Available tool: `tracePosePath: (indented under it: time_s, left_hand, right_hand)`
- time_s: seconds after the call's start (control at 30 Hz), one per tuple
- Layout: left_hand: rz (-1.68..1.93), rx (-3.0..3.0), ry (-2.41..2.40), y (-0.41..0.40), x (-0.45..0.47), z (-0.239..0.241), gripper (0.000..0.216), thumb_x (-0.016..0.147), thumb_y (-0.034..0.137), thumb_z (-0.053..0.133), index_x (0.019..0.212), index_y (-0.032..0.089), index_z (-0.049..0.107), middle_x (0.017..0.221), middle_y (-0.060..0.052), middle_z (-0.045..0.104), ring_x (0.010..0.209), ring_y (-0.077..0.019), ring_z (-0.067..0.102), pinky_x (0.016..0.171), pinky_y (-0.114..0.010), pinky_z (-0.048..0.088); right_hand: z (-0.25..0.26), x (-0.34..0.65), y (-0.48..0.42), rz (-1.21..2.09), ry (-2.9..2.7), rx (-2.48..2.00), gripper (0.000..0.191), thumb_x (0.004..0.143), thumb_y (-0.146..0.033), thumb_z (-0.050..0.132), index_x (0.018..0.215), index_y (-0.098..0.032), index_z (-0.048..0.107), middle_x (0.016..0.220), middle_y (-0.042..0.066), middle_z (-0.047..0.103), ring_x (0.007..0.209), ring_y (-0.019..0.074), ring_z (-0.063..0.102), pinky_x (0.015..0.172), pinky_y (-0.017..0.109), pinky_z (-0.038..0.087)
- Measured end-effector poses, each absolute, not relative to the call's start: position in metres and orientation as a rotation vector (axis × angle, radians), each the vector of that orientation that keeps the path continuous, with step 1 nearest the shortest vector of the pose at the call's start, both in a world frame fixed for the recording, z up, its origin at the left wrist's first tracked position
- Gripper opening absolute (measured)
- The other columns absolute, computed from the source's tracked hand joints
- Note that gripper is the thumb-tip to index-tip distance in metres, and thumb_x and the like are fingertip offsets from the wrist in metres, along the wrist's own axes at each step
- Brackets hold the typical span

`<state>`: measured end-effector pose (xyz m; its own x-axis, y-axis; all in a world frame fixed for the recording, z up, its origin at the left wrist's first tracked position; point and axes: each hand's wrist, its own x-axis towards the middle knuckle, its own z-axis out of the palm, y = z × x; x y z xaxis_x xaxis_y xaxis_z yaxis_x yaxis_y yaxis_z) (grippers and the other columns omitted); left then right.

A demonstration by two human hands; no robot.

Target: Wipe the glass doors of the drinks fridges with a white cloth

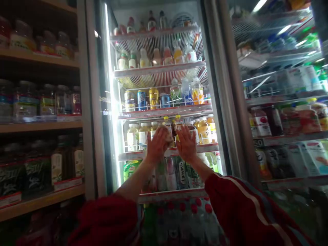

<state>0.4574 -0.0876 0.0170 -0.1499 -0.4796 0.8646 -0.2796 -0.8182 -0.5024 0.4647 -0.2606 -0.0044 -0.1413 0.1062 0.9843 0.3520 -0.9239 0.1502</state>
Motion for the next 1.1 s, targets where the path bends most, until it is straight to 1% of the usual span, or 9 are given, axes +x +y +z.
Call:
tracePosePath:
  time_s: [0.13,0.23,0.4,0.47,0.7,0.8,0.97,1.03,1.1]
  left_hand:
    - [-2.343,-2.114,0.503,-0.03,0.456,0.029,0.051,0.091,0.034,0.04,0.137,0.012,0.038,0.141,-0.017,0.043,0.134,-0.027,0.036,0.114,-0.051,0.001]
    - [-2.433,-2.157,0.332,-0.016,0.454,0.023,0.053,0.091,0.033,0.039,0.139,0.011,0.035,0.143,-0.018,0.039,0.135,-0.028,0.033,0.114,-0.051,0.004]
    - [-2.118,-2.085,0.689,-0.024,0.448,0.006,0.051,0.09,0.03,0.041,0.139,0.016,0.036,0.142,-0.014,0.043,0.136,-0.0236,0.032,0.115,-0.047,0.002]
    - [-2.058,-2.09,0.715,-0.015,0.447,0.008,0.05,0.09,0.031,0.041,0.138,0.017,0.038,0.141,-0.013,0.044,0.135,-0.0238,0.033,0.115,-0.047,0.002]
    - [-2.483,-2.319,0.016,0.036,0.45,0.026,0.054,0.089,0.035,0.041,0.138,0.013,0.038,0.144,-0.02,0.037,0.134,-0.0321,0.034,0.109,-0.061,0.01]
    - [-2.418,-2.325,0.137,0.019,0.451,0.021,0.054,0.089,0.033,0.04,0.138,0.012,0.037,0.145,-0.02,0.036,0.135,-0.031,0.032,0.11,-0.059,0.01]
    - [-2.009,-2.199,0.693,-0.015,0.445,0.016,0.048,0.089,0.033,0.041,0.134,0.016,0.044,0.143,-0.014,0.041,0.137,-0.0243,0.03,0.114,-0.048,0.004]
    - [-2.0,-2.203,0.689,-0.008,0.444,0.021,0.047,0.089,0.035,0.042,0.133,0.016,0.045,0.142,-0.013,0.042,0.136,-0.0241,0.031,0.115,-0.048,0.003]
    - [-2.145,-2.263,0.505,0.006,0.444,0.029,0.049,0.088,0.035,0.042,0.134,0.015,0.044,0.143,-0.015,0.041,0.136,-0.0261,0.032,0.114,-0.05,0.001]
  right_hand:
    - [-0.004,0.464,-0.256,-2.173,-0.555,-2.0,0.043,0.09,-0.028,0.036,0.131,-0.019,0.046,0.144,0.01,0.041,0.139,0.024,0.025,0.113,0.05,0.013]
    - [-0.007,0.464,-0.259,-2.181,-0.57,-1.999,0.043,0.091,-0.027,0.036,0.131,-0.018,0.047,0.144,0.01,0.041,0.139,0.024,0.023,0.113,0.05,0.013]
    - [-0.008,0.465,-0.259,-2.24,-0.662,-2.008,0.042,0.09,-0.027,0.039,0.13,-0.018,0.048,0.142,0.012,0.043,0.139,0.0238,0.025,0.112,0.05,0.015]
    - [-0.008,0.465,-0.259,-2.26,-0.678,-2.003,0.042,0.09,-0.026,0.039,0.13,-0.018,0.047,0.142,0.012,0.043,0.139,0.0231,0.025,0.111,0.049,0.016]
    - [-0.01,0.468,-0.26,-2.238,-0.687,-1.993,0.047,0.089,-0.026,0.04,0.136,-0.022,0.041,0.146,0.008,0.038,0.139,0.0232,0.025,0.112,0.049,0.015]
    - [-0.01,0.468,-0.26,-2.225,-0.676,-2.012,0.048,0.089,-0.027,0.04,0.138,-0.023,0.039,0.147,0.008,0.037,0.139,0.0231,0.024,0.112,0.049,0.015]
    - [-0.01,0.467,-0.261,-2.235,-0.687,-2.008,0.047,0.09,-0.028,0.039,0.136,-0.021,0.041,0.145,0.01,0.039,0.14,0.0227,0.023,0.112,0.049,0.014]
    - [-0.01,0.466,-0.261,-2.23,-0.686,-2.015,0.045,0.09,-0.028,0.038,0.134,-0.021,0.042,0.145,0.01,0.039,0.14,0.0227,0.022,0.112,0.049,0.014]
    - [-0.01,0.465,-0.261,-2.227,-0.686,-2.011,0.044,0.09,-0.028,0.038,0.133,-0.02,0.044,0.144,0.011,0.04,0.14,0.0229,0.022,0.113,0.049,0.014]
